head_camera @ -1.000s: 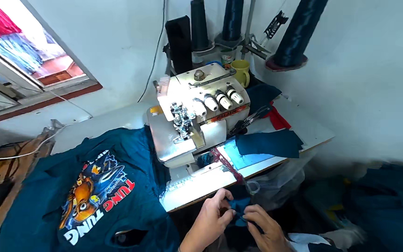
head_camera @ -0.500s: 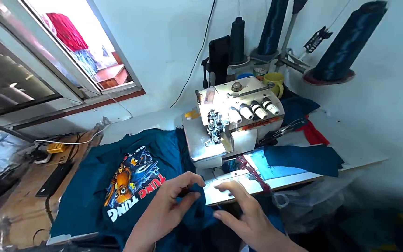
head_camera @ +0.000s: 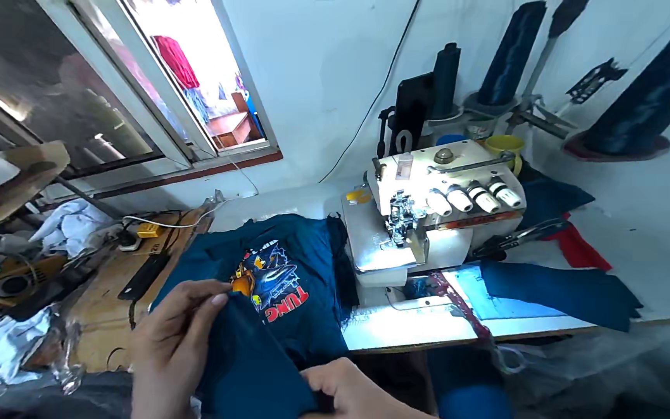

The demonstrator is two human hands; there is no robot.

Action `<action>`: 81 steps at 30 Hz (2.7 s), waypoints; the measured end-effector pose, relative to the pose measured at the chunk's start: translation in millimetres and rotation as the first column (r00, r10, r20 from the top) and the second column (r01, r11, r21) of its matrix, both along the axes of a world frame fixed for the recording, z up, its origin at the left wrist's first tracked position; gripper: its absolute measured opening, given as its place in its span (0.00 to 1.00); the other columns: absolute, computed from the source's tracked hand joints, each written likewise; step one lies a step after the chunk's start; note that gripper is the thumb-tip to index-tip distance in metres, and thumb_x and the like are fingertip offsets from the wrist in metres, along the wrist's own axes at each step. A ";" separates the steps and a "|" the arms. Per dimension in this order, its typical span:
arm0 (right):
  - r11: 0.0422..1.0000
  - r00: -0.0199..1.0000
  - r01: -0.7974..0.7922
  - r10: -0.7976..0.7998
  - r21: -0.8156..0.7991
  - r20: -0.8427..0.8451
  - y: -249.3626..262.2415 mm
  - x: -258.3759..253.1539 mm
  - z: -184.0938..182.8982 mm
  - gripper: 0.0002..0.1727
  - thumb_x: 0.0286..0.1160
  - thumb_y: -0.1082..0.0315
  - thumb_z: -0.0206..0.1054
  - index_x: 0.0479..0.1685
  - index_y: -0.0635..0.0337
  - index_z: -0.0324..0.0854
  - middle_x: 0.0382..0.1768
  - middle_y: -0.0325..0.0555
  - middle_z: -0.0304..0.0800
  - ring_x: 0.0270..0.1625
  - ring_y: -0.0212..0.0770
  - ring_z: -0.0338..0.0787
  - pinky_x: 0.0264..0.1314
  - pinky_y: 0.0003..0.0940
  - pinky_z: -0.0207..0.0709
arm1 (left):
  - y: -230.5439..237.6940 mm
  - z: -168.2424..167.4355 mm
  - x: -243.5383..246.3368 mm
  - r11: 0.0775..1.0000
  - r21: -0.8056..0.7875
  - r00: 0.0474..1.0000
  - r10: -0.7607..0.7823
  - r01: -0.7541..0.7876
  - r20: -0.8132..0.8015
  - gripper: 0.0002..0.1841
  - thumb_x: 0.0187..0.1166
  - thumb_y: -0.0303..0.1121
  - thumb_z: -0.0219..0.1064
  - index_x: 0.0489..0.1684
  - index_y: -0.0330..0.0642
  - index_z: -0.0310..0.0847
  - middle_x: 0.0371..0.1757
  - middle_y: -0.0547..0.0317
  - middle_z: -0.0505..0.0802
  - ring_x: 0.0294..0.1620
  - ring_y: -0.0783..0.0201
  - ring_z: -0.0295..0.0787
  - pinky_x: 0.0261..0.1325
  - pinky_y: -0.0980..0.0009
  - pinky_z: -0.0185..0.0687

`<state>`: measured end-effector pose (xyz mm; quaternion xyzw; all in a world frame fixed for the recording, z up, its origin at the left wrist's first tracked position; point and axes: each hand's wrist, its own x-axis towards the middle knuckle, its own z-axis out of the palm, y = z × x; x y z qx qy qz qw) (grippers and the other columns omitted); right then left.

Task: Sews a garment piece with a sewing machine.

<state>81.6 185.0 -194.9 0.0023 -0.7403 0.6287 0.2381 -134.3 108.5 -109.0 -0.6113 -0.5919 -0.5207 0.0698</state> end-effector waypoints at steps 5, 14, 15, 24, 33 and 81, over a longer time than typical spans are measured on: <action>0.930 0.904 0.346 -0.366 0.122 0.221 35.3 -25.2 -29.1 0.20 0.84 0.57 0.64 0.60 0.67 0.82 0.40 0.53 0.91 0.42 0.43 0.91 0.50 0.42 0.85 | 64.4 -75.9 -28.8 0.922 -0.374 0.995 -0.094 0.102 0.039 0.11 0.87 0.30 0.57 0.46 0.35 0.85 0.44 0.55 0.91 0.45 0.65 0.89 0.54 0.60 0.86; 0.880 0.609 0.472 -0.368 0.053 0.703 110.1 -55.6 -40.5 0.25 0.82 0.58 0.67 0.74 0.59 0.72 0.53 0.56 0.87 0.48 0.48 0.89 0.56 0.47 0.81 | 92.9 -137.6 -31.4 0.807 -0.499 0.941 -0.194 0.314 0.278 0.08 0.78 0.31 0.63 0.44 0.37 0.84 0.43 0.58 0.89 0.48 0.70 0.84 0.57 0.71 0.79; 0.880 0.601 0.474 -0.362 0.047 0.713 111.3 -57.5 -41.0 0.21 0.81 0.57 0.69 0.65 0.61 0.76 0.52 0.55 0.86 0.48 0.47 0.87 0.56 0.48 0.79 | 92.3 -139.2 -32.0 0.819 -0.485 0.942 -0.189 0.306 0.276 0.08 0.79 0.31 0.62 0.43 0.37 0.85 0.42 0.59 0.89 0.47 0.71 0.85 0.57 0.72 0.79; 0.771 0.731 0.613 -0.471 -0.172 0.493 104.5 -72.3 -45.2 0.10 0.84 0.64 0.65 0.45 0.62 0.88 0.29 0.36 0.83 0.30 0.27 0.79 0.40 0.27 0.75 | 82.0 -121.9 -33.6 0.832 -0.338 0.873 -0.308 0.440 0.379 0.09 0.82 0.30 0.63 0.42 0.38 0.90 0.42 0.66 0.93 0.45 0.79 0.88 0.55 0.78 0.83; 0.749 0.835 0.546 -0.524 -0.375 0.170 95.0 -78.2 -48.5 0.09 0.75 0.73 0.66 0.46 0.61 0.91 0.35 0.36 0.93 0.31 0.23 0.85 0.35 0.20 0.79 | 91.4 -109.4 -23.7 0.892 -0.280 0.883 -0.223 0.355 0.412 0.07 0.81 0.28 0.64 0.40 0.41 0.90 0.39 0.65 0.93 0.43 0.74 0.89 0.51 0.77 0.85; 0.326 0.309 0.938 -0.941 -0.115 -0.139 86.4 42.6 -61.5 0.07 0.70 0.67 0.73 0.28 0.58 0.92 0.33 0.37 0.90 0.38 0.23 0.87 0.40 0.15 0.81 | 187.5 -77.7 112.0 0.892 -0.296 0.939 -0.316 0.343 0.135 0.07 0.82 0.30 0.63 0.48 0.46 0.88 0.45 0.68 0.92 0.49 0.74 0.89 0.56 0.72 0.86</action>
